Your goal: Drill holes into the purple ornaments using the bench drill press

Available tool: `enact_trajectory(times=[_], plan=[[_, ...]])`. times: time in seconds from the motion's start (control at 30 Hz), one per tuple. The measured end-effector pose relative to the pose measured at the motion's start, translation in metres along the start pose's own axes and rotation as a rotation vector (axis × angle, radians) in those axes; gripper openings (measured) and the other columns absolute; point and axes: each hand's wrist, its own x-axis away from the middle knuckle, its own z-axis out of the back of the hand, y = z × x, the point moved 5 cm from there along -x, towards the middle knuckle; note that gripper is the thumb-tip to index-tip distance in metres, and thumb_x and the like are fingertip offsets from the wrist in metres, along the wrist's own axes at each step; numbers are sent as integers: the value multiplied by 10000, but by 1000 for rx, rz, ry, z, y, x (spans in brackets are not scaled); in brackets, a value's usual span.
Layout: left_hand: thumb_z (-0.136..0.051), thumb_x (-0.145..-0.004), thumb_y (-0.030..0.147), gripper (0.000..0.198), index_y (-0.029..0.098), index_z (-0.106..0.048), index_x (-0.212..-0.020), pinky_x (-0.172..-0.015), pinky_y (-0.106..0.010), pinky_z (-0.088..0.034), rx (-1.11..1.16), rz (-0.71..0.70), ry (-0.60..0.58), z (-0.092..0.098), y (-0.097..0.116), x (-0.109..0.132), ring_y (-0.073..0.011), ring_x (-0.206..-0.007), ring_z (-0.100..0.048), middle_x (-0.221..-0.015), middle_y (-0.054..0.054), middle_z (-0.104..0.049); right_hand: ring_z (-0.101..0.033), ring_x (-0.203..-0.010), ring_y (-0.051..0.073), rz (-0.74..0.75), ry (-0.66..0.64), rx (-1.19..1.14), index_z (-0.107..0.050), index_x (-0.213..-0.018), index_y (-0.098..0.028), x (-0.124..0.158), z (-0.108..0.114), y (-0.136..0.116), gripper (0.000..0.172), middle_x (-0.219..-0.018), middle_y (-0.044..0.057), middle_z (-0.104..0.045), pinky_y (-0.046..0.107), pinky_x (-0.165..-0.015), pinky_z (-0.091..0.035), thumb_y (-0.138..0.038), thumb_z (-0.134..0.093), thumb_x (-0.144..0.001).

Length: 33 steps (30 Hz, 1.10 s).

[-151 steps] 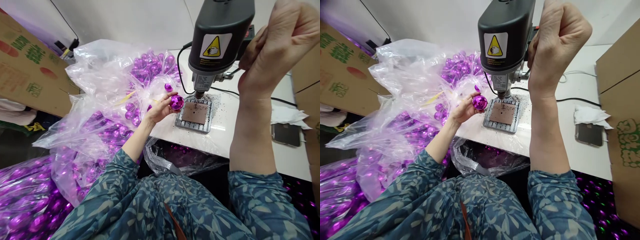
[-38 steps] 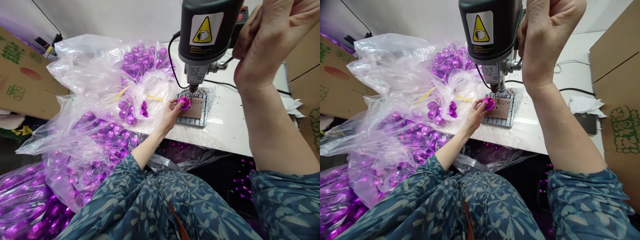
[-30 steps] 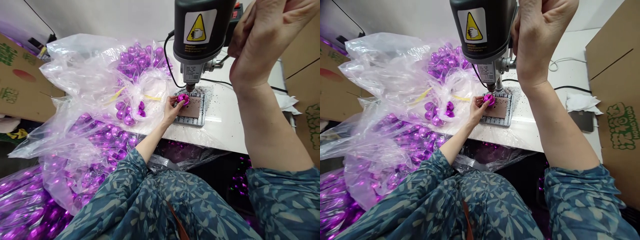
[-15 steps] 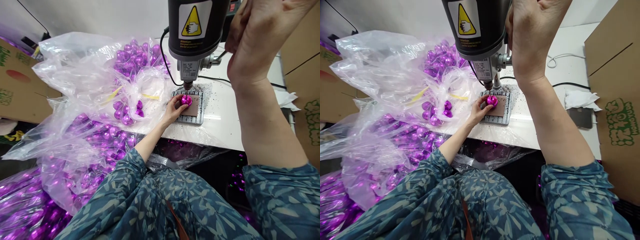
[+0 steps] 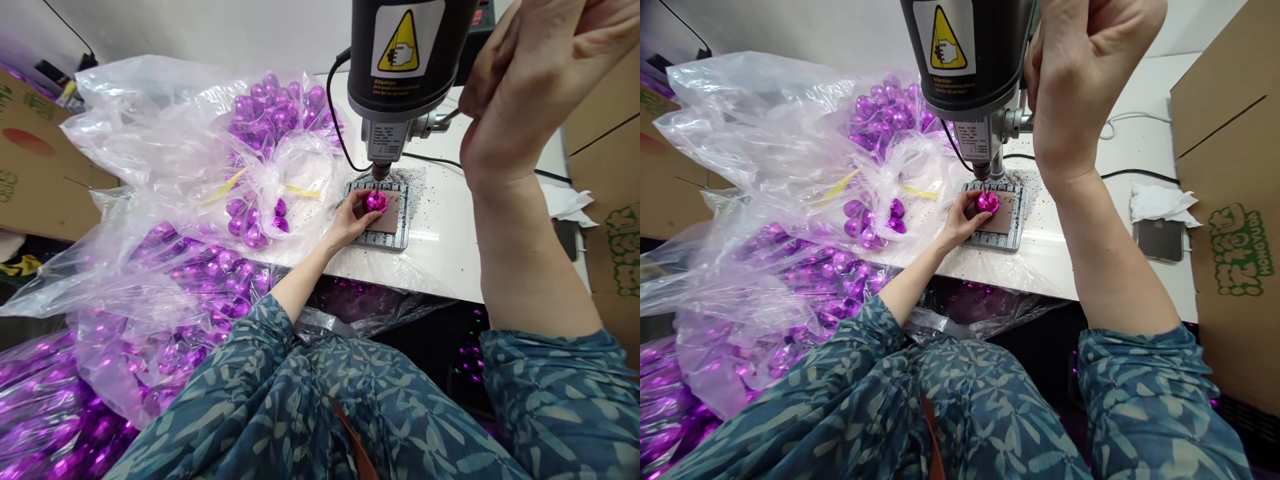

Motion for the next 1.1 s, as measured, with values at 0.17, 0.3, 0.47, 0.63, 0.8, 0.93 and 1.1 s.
enact_trajectory(times=[0.17, 0.3, 0.47, 0.63, 0.8, 0.93, 1.1], plan=[[-1000, -774, 178, 470, 270, -711, -1132, -1358, -497, -477, -8, -27, -16, -1, 2, 2, -319, -1431, -698, -1242, -65, -782, -261, -431, -47, 44, -34, 91, -209, -638, -149, 28, 7, -38, 757, -491, -59, -224, 206, -537, -191, -765, -553, -913], [-1009, -764, 171, 460, 270, -721, -1109, -1367, -511, -465, 3, -6, 0, -1, 4, 3, -342, -1483, -663, -1268, -83, -776, -164, -439, -60, 148, 59, 1, -111, -637, -105, 46, 15, -43, 811, -479, -49, -159, 230, -555, -111, -587, -667, -979], [-1010, -762, 193, 466, 278, -717, -1114, -1383, -529, -451, 6, -1, 0, -1, 5, 4, -355, -1548, -621, -1292, -81, -766, -220, -422, -61, 157, 79, -6, -60, -687, -123, 56, 27, -26, 867, -490, -47, -131, 241, -569, -40, -611, -709, -990], [-991, -774, 183, 451, 272, -716, -1121, -1374, -510, -461, -24, -44, -12, 0, 5, 3, -347, -1502, -652, -1288, -85, -766, -198, -429, -28, 118, 68, 155, -43, -718, -177, 63, 39, -19, 884, -509, -47, -67, 260, -555, -83, -782, -629, -985], [-991, -777, 191, 455, 286, -714, -1125, -1366, -500, -470, -33, -48, -16, 0, 3, 3, -332, -1476, -670, -1271, -69, -772, -175, -424, 1, 167, 35, 188, -37, -695, -178, 72, 49, -10, 879, -490, -37, -72, 277, -503, -132, -756, -618, -1013], [-996, -785, 186, 448, 274, -721, -1128, -1370, -489, -462, -46, -53, -6, 0, 3, 3, -335, -1493, -659, -1277, -80, -771, -84, -412, 12, 225, -2, 210, -9, -642, -189, 80, 59, 5, 873, -441, -35, -30, 287, -446, -125, -748, -552, -1036], [-1024, -797, 282, 500, 263, -716, -1191, -1345, -497, -487, -56, -104, -28, 3, -7, 0, -352, -1463, -685, -1308, -101, -771, -104, -386, 34, 249, -102, 271, -16, -560, -198, 91, 65, 3, 898, -412, -23, -6, 309, -422, -149, -777, -511, -1036]])
